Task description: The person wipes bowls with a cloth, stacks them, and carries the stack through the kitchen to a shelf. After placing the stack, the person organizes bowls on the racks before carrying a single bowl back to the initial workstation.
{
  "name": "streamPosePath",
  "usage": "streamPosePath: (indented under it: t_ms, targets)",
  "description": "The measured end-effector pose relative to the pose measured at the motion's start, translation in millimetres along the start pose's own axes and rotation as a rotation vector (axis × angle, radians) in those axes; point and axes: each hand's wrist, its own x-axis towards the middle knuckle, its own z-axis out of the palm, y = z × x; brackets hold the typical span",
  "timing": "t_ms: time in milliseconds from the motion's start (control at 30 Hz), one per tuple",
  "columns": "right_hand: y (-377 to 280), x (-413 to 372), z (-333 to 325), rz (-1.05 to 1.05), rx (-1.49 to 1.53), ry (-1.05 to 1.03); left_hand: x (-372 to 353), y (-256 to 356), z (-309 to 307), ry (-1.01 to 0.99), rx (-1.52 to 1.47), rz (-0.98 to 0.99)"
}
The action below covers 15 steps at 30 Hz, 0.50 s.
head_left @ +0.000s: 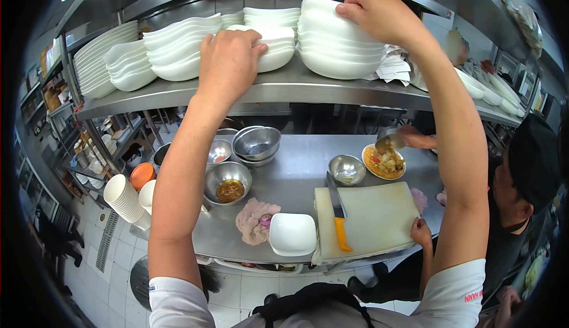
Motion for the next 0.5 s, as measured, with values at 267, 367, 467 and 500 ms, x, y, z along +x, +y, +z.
streamPosePath:
  t_ms: [267, 367, 467, 500]
  targets:
    - [15, 12, 2, 0.126, 0.318, 0.006, 0, -9, -1, 0.011, -0.143, 0.003]
    - [-3, 11, -14, 0.228, 0.271, -0.014, -3, -20, 9, 0.181, -0.169, 0.052]
    - [-25, 11, -28, 0.209, 0.106, 0.052, -8, -23, 1, 0.352, -0.198, 0.060]
    - [-30, 15, -25, 0.205, 0.120, 0.130, -9, -22, -6, 0.396, -0.212, 0.051]
